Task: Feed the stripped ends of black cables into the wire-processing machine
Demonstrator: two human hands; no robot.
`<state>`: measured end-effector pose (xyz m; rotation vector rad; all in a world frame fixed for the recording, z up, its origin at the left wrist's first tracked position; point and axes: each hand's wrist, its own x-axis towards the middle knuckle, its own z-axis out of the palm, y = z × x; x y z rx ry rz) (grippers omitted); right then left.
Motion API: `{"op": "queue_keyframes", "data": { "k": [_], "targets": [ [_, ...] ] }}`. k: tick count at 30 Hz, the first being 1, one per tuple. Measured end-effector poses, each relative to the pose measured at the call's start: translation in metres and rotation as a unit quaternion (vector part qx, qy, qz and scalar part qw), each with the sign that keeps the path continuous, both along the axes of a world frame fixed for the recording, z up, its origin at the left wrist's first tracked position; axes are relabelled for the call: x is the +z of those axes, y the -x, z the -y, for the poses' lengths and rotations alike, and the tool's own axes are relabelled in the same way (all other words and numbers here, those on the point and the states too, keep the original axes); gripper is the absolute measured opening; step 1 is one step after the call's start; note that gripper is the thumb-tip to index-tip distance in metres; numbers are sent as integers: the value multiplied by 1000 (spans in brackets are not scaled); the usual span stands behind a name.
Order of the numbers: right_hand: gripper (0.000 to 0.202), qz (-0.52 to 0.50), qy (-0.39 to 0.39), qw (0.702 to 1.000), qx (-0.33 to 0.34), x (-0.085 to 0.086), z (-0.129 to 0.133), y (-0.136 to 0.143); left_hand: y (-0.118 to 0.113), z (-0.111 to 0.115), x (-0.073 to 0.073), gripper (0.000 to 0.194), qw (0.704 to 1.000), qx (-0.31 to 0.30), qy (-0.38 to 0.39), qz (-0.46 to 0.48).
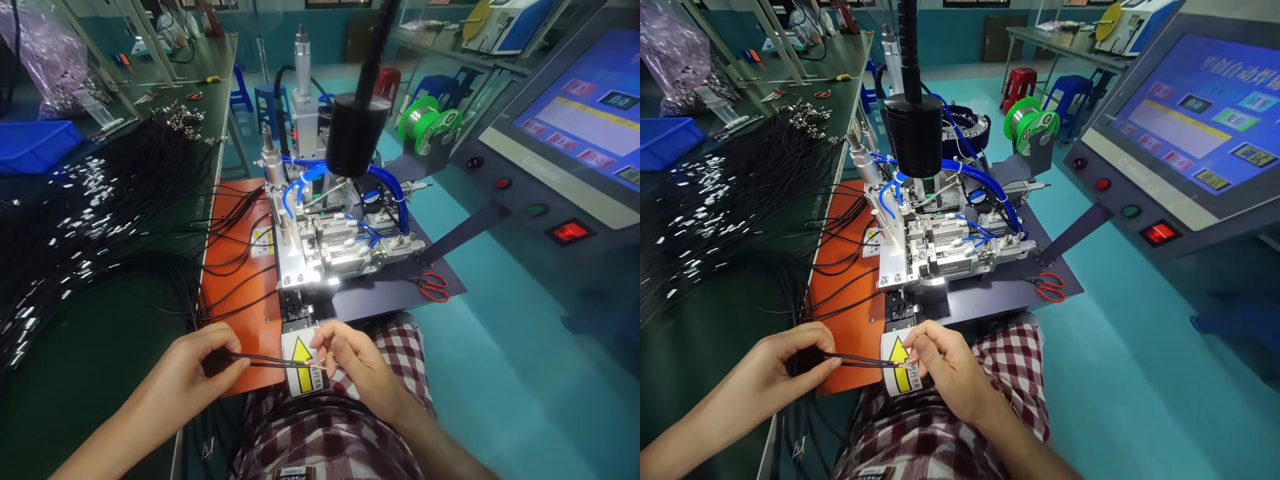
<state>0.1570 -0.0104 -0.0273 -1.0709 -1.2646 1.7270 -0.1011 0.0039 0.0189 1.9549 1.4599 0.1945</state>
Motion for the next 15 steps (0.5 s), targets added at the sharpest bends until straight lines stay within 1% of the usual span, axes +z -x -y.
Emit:
{"op": "queue_keyframes", "data": {
  "k": [3,6,8,10,12,15],
  "targets": [
    [45,0,3,1000,-7,-3,0,-1,-1,3,-3,28,998,-5,-25,-52],
    [44,-1,5,1000,-9,-4,1,0,-4,6,-5,36,995,-8,-48,-83],
    [44,-7,6,1000,-8,-5,1,0,-9,7,-4,36,996,-16,-56,-71],
    [43,-9,8,1000,-16,-5,0,0,-15,8,-2,34,998,-22,-53,-30],
    [37,-8,15,1000,-24,-4,-1,1,-19,8,-1,30,998,-31,-49,5],
    [25,3,27,999,-29,-4,-2,4,-25,7,0,27,998,-44,-50,9]
  ]
}}
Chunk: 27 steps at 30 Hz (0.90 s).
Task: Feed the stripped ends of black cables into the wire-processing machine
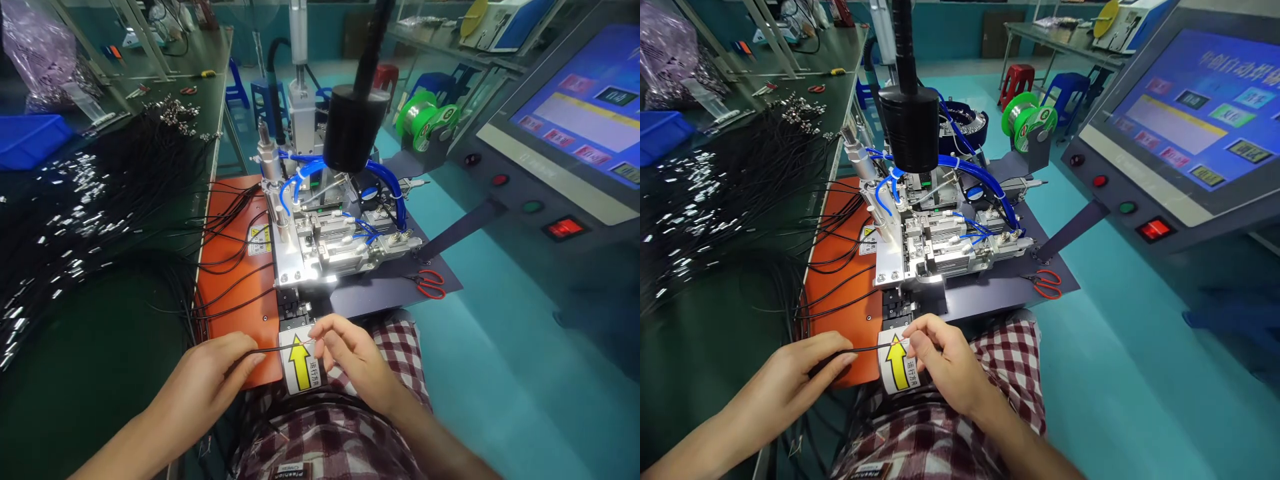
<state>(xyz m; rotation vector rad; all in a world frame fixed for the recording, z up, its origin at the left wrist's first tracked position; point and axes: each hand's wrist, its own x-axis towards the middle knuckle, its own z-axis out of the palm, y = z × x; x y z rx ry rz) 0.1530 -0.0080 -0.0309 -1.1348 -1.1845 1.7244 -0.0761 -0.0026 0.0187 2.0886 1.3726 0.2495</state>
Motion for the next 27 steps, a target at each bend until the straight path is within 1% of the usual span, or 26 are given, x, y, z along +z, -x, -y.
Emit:
{"op": "queue_keyframes", "data": {
  "k": [3,6,8,10,13,15,20,23,27],
  "targets": [
    [16,42,-7,999,-12,0,0,4,-9,-3,0,24,1000,-18,-3,-19],
    [18,68,-23,997,-24,1,1,7,-25,-7,1,18,999,-41,-15,-17],
    [18,57,-22,998,-32,2,0,7,-38,-10,2,20,999,-52,-9,11],
    [20,24,-9,999,-47,3,-2,5,-48,-14,2,20,996,-53,34,62],
    [28,-34,21,996,-75,4,-7,0,-54,-20,1,22,984,-22,113,136],
    [31,-57,40,994,-82,4,-10,-2,-53,-22,-1,22,977,1,138,162],
    [30,-74,63,992,-82,4,-14,1,-51,-23,-6,19,971,41,137,190],
    [29,-78,68,991,-90,4,-13,5,-51,-20,-9,18,970,70,124,195],
    [28,-84,71,990,-82,3,-10,7,-52,-16,-12,13,969,105,98,200]
  ]
}}
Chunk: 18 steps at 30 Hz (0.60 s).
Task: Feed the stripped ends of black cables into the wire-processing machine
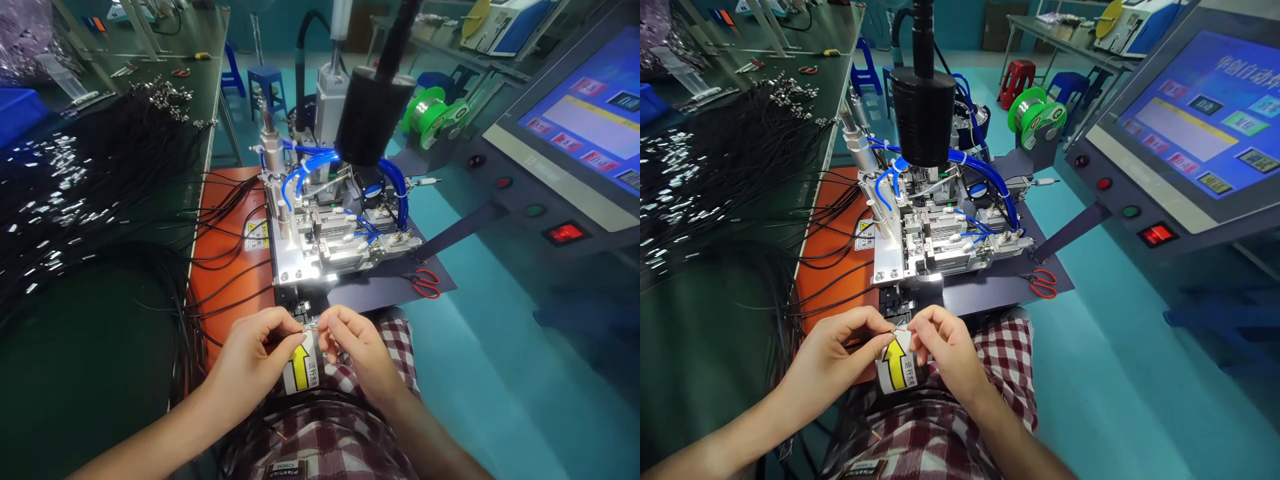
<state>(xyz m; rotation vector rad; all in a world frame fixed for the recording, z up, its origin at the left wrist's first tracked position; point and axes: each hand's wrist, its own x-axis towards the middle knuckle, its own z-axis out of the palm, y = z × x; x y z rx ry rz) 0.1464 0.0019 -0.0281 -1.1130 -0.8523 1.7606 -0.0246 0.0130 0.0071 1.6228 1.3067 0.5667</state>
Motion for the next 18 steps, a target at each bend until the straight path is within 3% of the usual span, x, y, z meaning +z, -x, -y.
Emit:
{"op": "queue_keyframes", "data": {
  "k": [7,18],
  "targets": [
    [23,-14,-15,1000,13,-4,3,4,0,4,-5,12,999,23,12,27],
    [20,4,-36,999,-11,-11,4,12,-2,0,-4,18,982,63,131,123]
  ]
}}
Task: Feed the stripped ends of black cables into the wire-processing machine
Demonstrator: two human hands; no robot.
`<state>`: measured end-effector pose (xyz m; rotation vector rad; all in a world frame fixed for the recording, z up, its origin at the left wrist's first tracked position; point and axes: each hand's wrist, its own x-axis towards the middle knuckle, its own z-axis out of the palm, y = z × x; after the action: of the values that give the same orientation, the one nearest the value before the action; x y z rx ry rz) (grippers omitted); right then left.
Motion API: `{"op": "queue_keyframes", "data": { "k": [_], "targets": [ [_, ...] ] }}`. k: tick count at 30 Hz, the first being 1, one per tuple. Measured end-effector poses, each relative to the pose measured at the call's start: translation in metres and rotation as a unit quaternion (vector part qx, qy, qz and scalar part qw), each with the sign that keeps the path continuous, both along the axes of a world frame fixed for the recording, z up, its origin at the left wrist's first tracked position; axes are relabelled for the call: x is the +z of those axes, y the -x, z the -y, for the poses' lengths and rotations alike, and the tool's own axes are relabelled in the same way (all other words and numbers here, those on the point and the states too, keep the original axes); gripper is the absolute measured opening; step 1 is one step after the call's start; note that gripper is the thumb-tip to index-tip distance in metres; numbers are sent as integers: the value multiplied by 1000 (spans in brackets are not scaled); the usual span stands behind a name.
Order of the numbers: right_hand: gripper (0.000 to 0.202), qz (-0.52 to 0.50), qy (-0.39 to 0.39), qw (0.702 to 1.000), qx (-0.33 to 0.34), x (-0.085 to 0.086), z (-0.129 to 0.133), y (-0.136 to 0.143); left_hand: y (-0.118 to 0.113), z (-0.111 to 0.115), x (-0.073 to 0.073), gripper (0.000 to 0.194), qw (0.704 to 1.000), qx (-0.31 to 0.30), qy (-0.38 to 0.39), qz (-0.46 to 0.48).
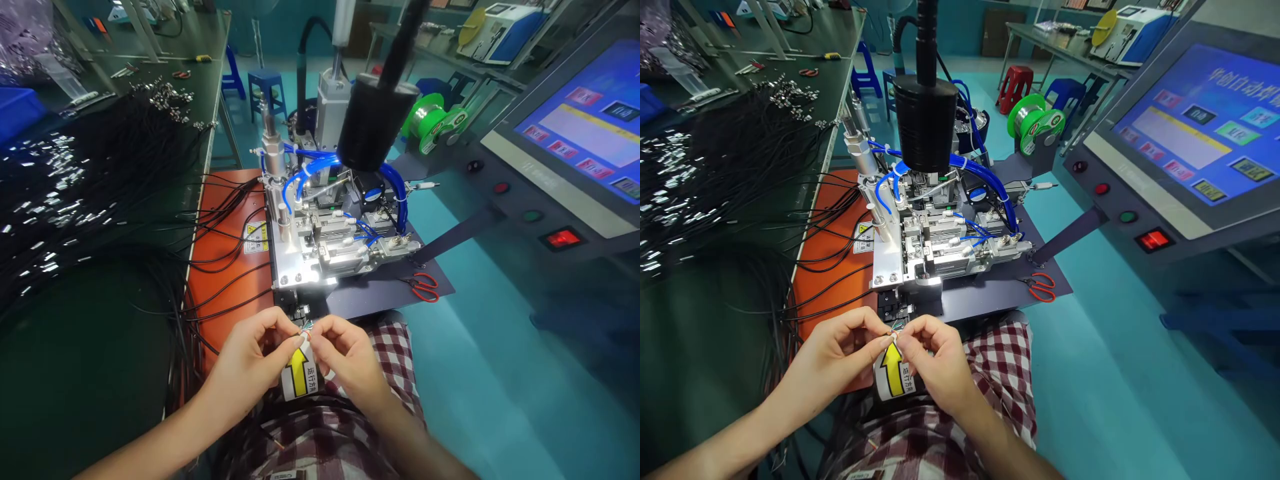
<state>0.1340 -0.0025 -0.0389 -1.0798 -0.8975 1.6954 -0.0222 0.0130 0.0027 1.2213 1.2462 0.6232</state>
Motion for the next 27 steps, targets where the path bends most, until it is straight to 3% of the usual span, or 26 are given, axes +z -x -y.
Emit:
{"op": "queue_keyframes", "data": {
  "k": [10,18,27],
  "targets": [
    [18,21,-33,999,-26,-4,4,5,-2,-3,2,24,994,-2,96,57],
    [17,-8,-30,999,-31,-3,0,4,0,-4,3,26,988,-6,128,88],
    [14,38,-58,997,-24,-2,3,2,-3,-6,7,27,983,9,124,132]
  ]
}}
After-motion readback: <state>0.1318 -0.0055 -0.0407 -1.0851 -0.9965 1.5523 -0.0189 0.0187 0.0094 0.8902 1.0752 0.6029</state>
